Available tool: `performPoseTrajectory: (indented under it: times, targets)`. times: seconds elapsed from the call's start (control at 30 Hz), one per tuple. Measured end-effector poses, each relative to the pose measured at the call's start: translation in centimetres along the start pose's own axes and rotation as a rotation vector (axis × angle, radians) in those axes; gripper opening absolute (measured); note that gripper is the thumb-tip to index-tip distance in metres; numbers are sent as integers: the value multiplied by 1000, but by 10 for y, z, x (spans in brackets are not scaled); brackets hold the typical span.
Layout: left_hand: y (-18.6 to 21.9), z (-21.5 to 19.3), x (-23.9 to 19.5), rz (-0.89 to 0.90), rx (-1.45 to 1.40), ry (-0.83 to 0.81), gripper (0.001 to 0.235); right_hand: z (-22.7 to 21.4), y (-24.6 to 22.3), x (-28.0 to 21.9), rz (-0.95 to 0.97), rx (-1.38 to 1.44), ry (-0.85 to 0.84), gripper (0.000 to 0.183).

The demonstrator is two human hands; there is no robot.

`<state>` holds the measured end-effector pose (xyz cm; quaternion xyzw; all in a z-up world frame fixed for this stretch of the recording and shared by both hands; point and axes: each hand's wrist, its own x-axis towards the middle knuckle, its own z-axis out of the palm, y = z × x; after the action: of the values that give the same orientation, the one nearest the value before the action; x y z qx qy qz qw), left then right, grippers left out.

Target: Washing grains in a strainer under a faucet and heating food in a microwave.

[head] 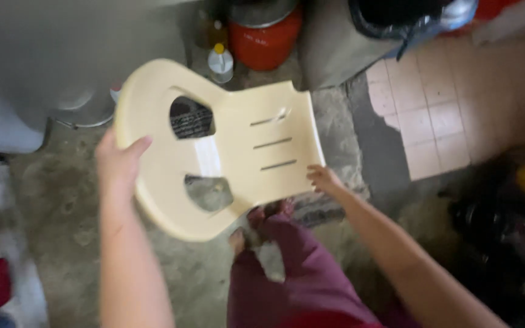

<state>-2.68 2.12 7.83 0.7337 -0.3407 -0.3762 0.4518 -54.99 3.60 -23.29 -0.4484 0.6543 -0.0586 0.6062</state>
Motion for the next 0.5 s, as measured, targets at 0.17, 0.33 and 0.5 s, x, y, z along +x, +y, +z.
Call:
performPoseTrajectory:
  times: [0.17,0.33,0.5]
  targets:
    - [23,10,-4,-176,161,82,54,-24,27,50,32,-347,121,64]
    - [8,-1,-4,-248,212,92,51,-12,80,95,-309,-548,367,45]
    - [14,1,-7,-336,260,200,53,-5,10,88,134,-68,175,80]
